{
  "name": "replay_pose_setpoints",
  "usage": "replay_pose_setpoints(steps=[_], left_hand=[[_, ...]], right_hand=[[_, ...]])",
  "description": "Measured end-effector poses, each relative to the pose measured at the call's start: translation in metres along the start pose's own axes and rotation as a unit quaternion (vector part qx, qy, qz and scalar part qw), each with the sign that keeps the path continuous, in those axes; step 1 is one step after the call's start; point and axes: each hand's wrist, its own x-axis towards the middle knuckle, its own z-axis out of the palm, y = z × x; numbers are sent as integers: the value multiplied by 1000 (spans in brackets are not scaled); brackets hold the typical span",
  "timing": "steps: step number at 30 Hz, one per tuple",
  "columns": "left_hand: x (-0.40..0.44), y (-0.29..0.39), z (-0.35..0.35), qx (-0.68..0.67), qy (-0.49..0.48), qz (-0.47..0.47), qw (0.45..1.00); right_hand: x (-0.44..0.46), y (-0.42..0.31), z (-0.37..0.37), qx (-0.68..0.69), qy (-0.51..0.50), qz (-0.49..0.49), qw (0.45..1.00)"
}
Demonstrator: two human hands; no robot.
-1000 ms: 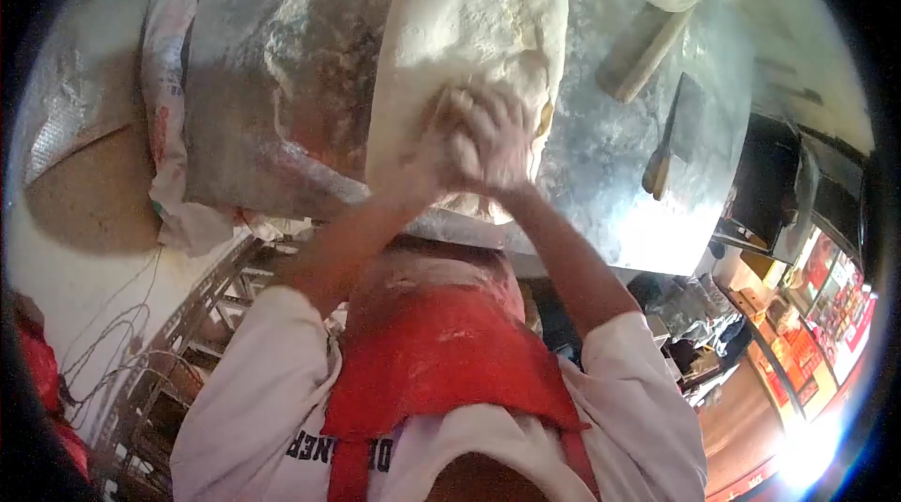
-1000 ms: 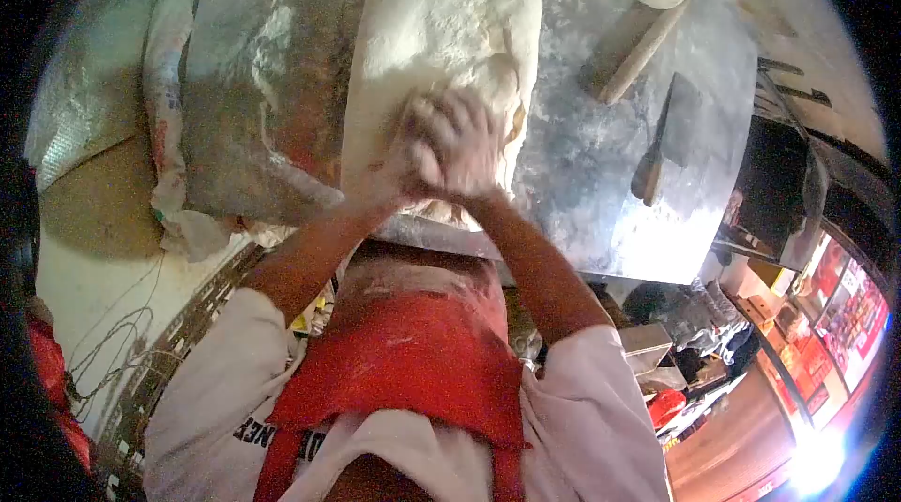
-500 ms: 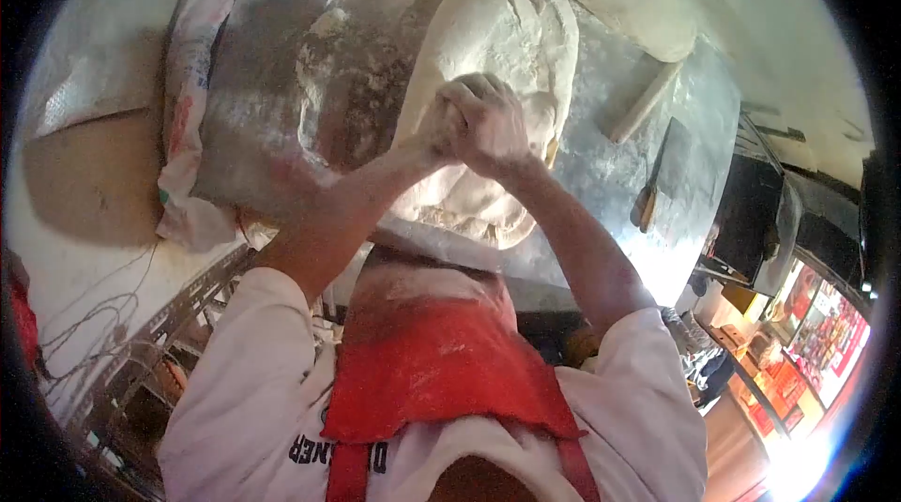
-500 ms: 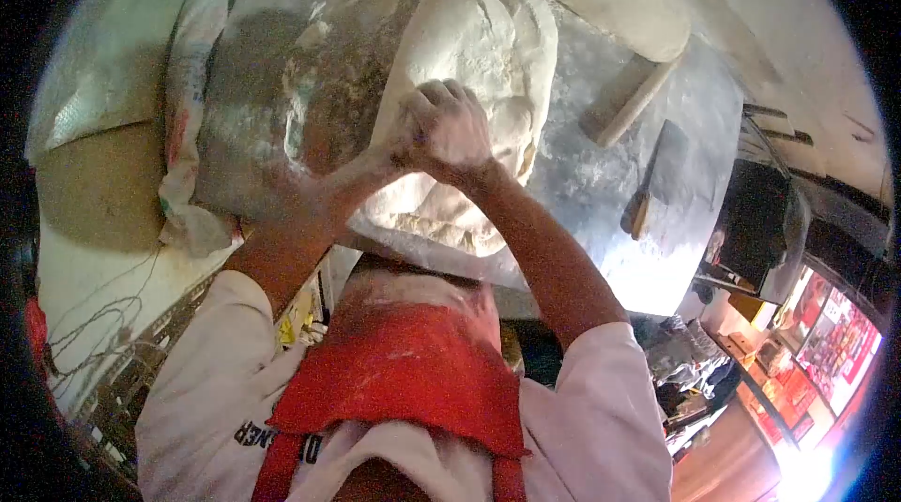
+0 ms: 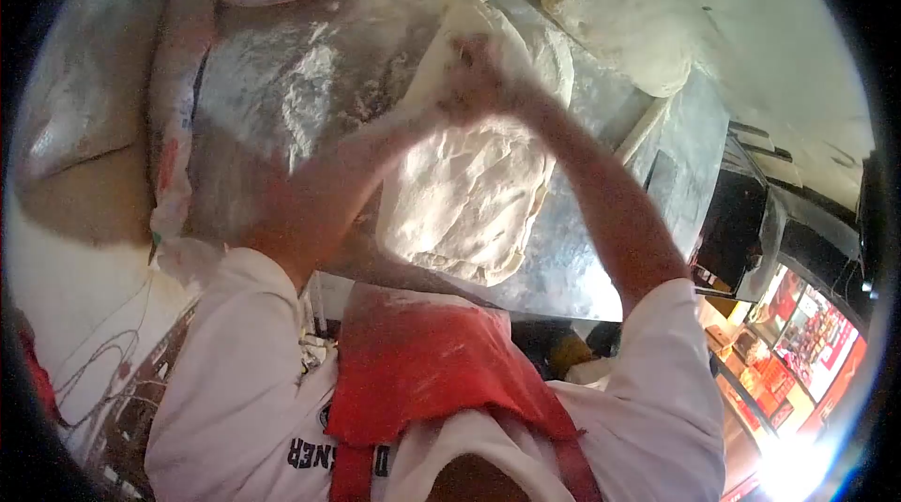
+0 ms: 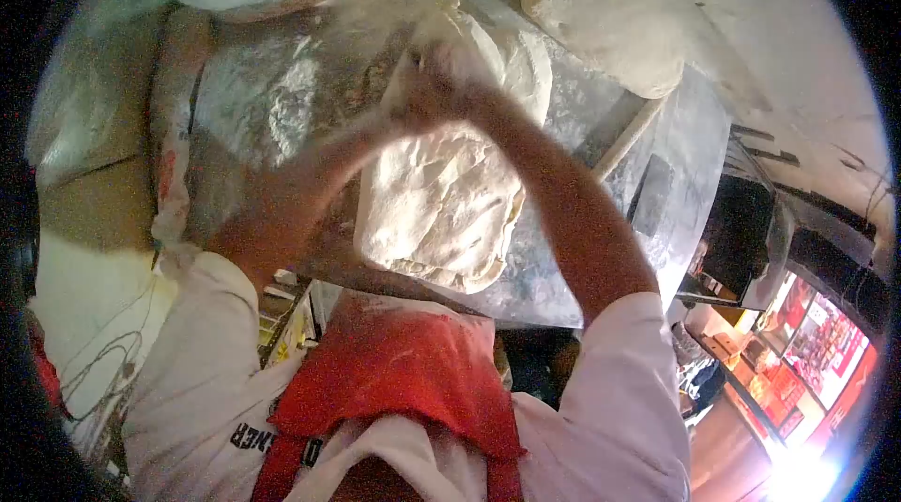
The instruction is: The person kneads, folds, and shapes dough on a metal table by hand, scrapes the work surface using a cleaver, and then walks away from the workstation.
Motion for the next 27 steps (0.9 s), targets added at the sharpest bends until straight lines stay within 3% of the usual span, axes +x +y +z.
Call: replay_pose_setpoints(steps=[1, 2, 3, 4, 5, 7, 12, 15, 16, 17, 18, 19, 21, 22, 24, 27], left_hand=[[17, -8, -9, -32, -9, 12, 999], [33, -17, -11, -54, -17, 14, 998], [49, -28, -10, -63, -18, 10, 998], [65, -38, -2, -72, -6, 5, 997], [79, -49, 14, -80, 25, 2, 996], [100, -68, 44, -101, 113, -16, 988], [105, -94, 61, -145, 211, -25, 966], [88, -109, 47, -227, 161, -49, 959], [91, -108, 41, -243, 125, -67, 960], [93, -95, 34, -216, 55, -89, 971], [97, -63, 33, 7, 15, -18, 1000], [98, -23, 32, 227, -28, 56, 972], [105, -2, 52, 172, -59, 61, 981], [116, 2, 63, 122, -74, 56, 988], [138, 7, 82, 29, -107, 57, 992], [127, 24, 94, -61, -134, 56, 988]], right_hand=[[5, 47, 66, -67, 212, -65, 973], [6, 50, 49, -60, 200, -57, 976], [17, 47, 6, 47, 38, 35, 998], [22, 47, -16, 151, -124, 124, 973], [11, 48, 9, 313, -57, 210, 924], [21, 64, 16, 162, 131, 5, 978], [31, 64, 4, 153, 117, -7, 981], [21, 53, -11, 62, 113, -17, 992], [23, 48, -21, 171, 33, 127, 976], [26, 47, -29, 278, -45, 262, 923], [6, 54, -23, 290, -34, 272, 917], [-10, 40, -71, 339, -87, 299, 888], [-66, 40, -61, 284, 64, 261, 921], [-82, 55, -45, 284, 59, 266, 919], [-104, 77, -19, 184, 194, 135, 954], [-102, 90, -19, 178, 217, 122, 952]])
